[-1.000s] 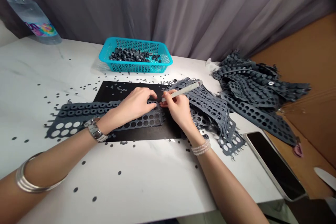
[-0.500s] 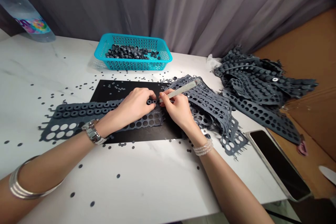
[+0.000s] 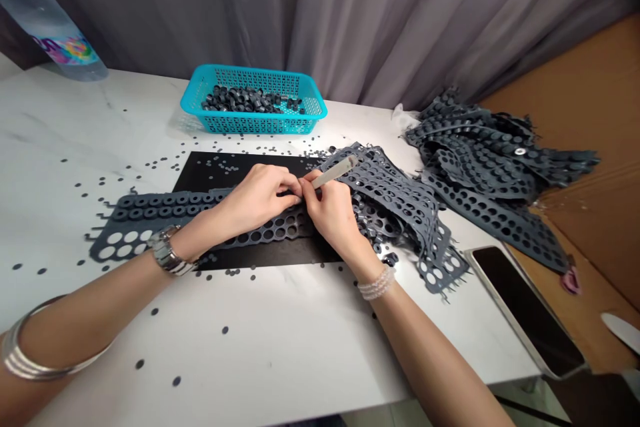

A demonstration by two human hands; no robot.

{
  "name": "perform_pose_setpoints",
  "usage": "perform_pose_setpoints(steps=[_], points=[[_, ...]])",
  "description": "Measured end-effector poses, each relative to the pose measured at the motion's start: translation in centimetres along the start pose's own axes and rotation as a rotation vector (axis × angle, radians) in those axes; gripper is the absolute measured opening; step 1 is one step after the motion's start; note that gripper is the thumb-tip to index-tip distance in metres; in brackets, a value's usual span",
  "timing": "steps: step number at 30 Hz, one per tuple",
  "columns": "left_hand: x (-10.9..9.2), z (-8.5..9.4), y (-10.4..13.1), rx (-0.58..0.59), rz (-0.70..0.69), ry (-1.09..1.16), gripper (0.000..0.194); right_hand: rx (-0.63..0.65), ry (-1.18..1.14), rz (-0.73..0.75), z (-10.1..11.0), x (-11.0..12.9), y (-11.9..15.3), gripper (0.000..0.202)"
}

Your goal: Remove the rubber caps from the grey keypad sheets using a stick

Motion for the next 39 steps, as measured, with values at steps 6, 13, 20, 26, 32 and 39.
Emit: perform_pose_setpoints(steps=[6,13,20,26,32,39], points=[[-5.1,4.0,1.4,-0.106,-0.036,0.082,0.012,-0.009,-0.086,-0.086,0.5,-0.5,0.0,0.029],[-10.2,4.6,3.5,-0.124,-0.196,0.105,0.009,-0.026,-0.107,-0.137,2.0,0.5,-0.1,0.024],[-10.8,4.6,4.0,-0.152,-0.277,0.070,0.005,-0.045,-0.119,-0.134,2.4,1.0,0.1,0.028],[-10.4,4.2,4.2,-0.130,-0.293,0.042,0.008,-0.197,-0.167,-0.099,4.3,-0.1,-0.6,0.029],[-8.7,-0.1,-0.2,-0.096,-0.199,-0.099,0.015,-0.708,-0.416,-0.124,12.9,-4.1,0.1,0.026],[-9.0,-2.9,-3.6,0.038,-0.191,-0.065,0.046,-0.812,-0.443,-0.163,14.6,-5.8,1.0,0.029]])
Point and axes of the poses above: each hand's wrist, its own y-axis away from the middle knuckle, its own z-axis out of the back of the hand, x = y × z, the point moved 7 cm from there along -y, towards the middle knuckle, and after that the axes turned 1 degree about z, right-handed, at the moved point
